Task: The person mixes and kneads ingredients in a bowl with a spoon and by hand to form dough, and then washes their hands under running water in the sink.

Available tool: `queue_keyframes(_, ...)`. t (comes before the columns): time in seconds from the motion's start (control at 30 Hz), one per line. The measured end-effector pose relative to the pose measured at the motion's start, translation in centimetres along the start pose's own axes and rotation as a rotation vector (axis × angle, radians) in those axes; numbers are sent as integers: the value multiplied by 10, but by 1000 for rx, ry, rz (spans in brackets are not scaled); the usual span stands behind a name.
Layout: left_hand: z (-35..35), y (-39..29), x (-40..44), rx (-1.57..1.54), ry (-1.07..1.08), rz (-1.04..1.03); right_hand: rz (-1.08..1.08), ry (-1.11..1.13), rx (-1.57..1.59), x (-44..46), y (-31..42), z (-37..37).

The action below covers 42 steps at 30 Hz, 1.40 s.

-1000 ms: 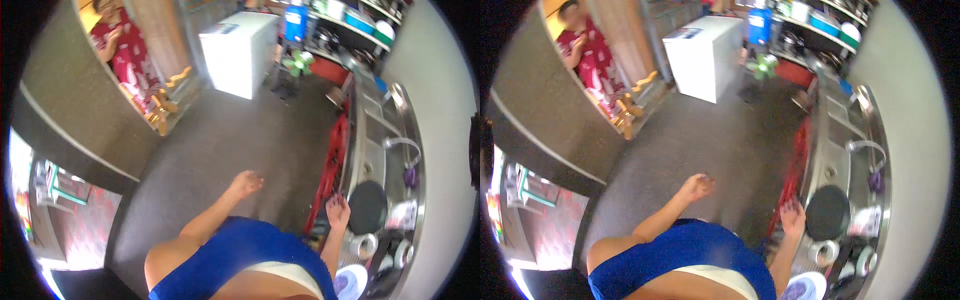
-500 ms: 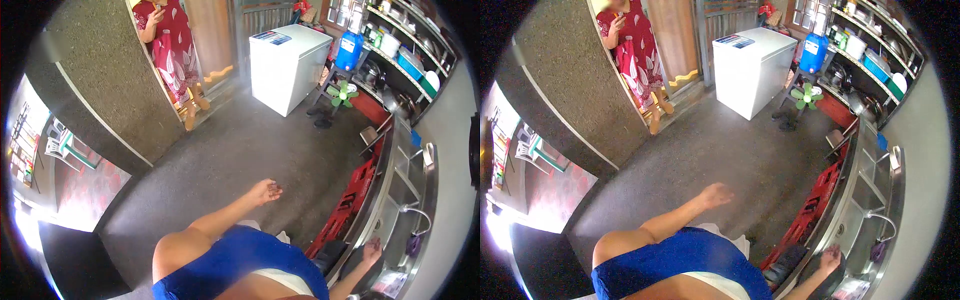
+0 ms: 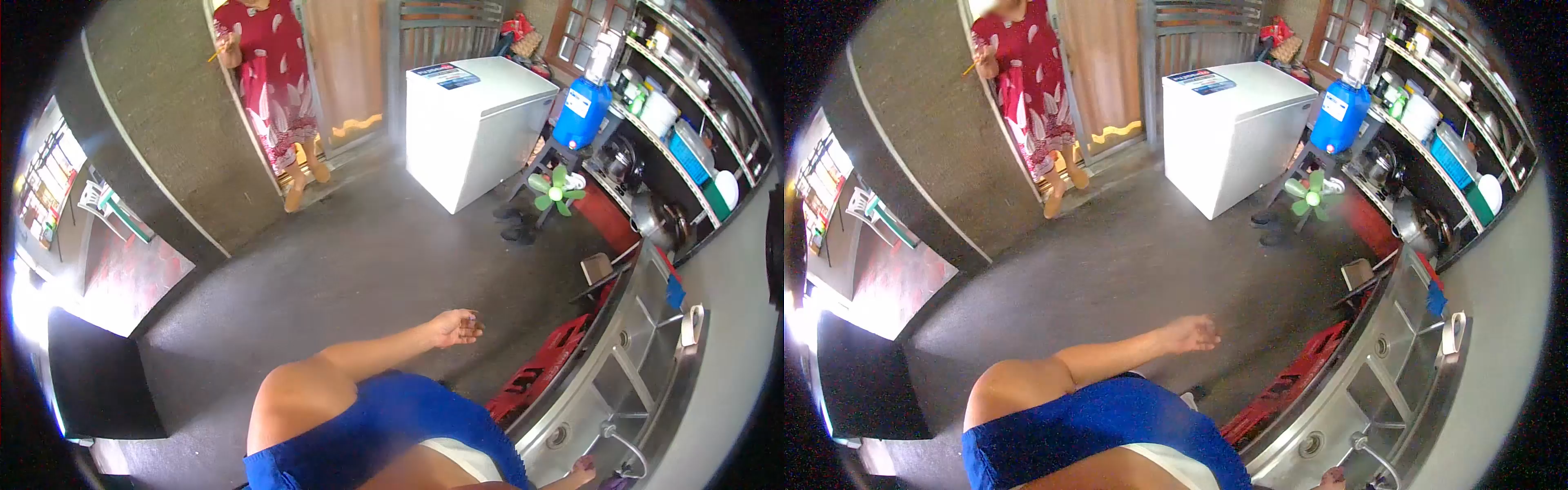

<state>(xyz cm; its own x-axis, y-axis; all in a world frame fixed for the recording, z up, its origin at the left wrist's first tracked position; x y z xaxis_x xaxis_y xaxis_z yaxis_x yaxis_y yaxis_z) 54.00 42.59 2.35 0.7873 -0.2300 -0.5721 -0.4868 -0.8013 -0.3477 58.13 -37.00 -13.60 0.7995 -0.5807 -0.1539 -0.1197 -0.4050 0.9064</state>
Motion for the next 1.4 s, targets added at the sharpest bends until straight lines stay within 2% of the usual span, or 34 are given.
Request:
queue_keyframes(0.03, -15, 0, 17, 13, 1, -3, 61, 106, -160, 11, 1, -3)
queue_keyframes(0.13, -54, -4, 64, 14, 108, 0, 364, 91, -980, 20, 25, -43)
queue_keyframes(0.17, -66, -6, 74, 24, 86, 15, 397, 92, -1049, 20, 32, -49)
queue_keyframes(0.2, -78, -11, 82, 43, 75, 38, 360, 85, -1028, 37, 26, -44)
queue_keyframes(0.3, -92, -17, 133, 48, -4, 109, 2, 36, -290, 109, 5, 22)
queue_keyframes(0.33, -104, -21, 143, 93, 3, 127, -129, -466, 394, 69, 13, -14)
queue_keyframes(0.4, -133, -21, 172, 149, -1, 189, -100, -528, 546, 59, 23, -21)
queue_keyframes(0.5, -165, -27, 218, 188, 53, 209, -27, -703, 657, 58, 21, -1)
queue_keyframes(0.53, -179, -26, 230, 216, 103, 245, -28, -613, 670, 61, 21, -1)
queue_keyframes(0.57, -189, -25, 236, 239, 152, 285, -3, -617, 678, 59, 26, 0)
queue_keyframes(0.63, -209, -17, 257, 285, 179, 312, 75, -647, 727, 32, 42, -24)
queue_keyframes(0.67, -225, -15, 260, 326, 178, 332, 70, -718, 626, 17, 49, -34)
queue_keyframes(0.7, -236, -11, 265, 368, 172, 352, 75, -733, 626, 20, 42, -16)
queue_keyframes(0.77, -244, -2, 285, 384, 203, 383, -123, -522, 692, 34, 10, 23)
queue_keyframes(0.8, -249, 5, 294, 388, 233, 402, -94, -286, 684, 32, 15, 5)
queue_keyframes(0.9, -267, 19, 300, 379, 266, 398, -73, -230, 748, 4, 14, -5)
queue_keyframes(0.97, -271, 32, 299, 366, 255, 399, -57, -267, 737, 6, 12, 5)
queue_keyframes(1.03, -274, 42, 298, 350, 249, 388, -41, -759, 741, -7, 37, -26)
queue_keyframes(1.17, -273, 59, 287, 378, 196, 404, 69, -678, 823, 36, 50, 6)
queue_keyframes(1.23, -271, 65, 286, 373, 147, 374, 186, -676, 1024, 66, 56, 33)
queue_keyframes(1.3, -268, 85, 290, 470, 138, 391, 344, -378, 759, 104, 30, 103)
queue_keyframes(1.33, -262, 100, 301, 470, 251, 427, 292, -518, 856, 107, 35, 87)
queue_keyframes(1.37, -264, 108, 302, 459, 242, 407, 239, -663, 948, 99, 50, 60)
queue_keyframes(1.4, -269, 121, 302, 520, 271, 439, 199, -740, 673, 87, 61, 35)
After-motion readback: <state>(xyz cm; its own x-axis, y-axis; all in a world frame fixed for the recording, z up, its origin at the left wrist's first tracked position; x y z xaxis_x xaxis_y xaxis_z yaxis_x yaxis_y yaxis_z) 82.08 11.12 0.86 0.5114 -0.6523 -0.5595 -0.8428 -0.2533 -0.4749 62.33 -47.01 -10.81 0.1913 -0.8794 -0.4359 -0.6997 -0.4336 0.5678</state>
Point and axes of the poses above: each hand's wrist, its own x-axis towards the middle knuckle, its own z-axis out of the back of the hand, y = z × x, the point moved 5 cm from there along x, towards the middle knuckle, and after that the axes turned 7 degrees about z, right-handed, at the moved point
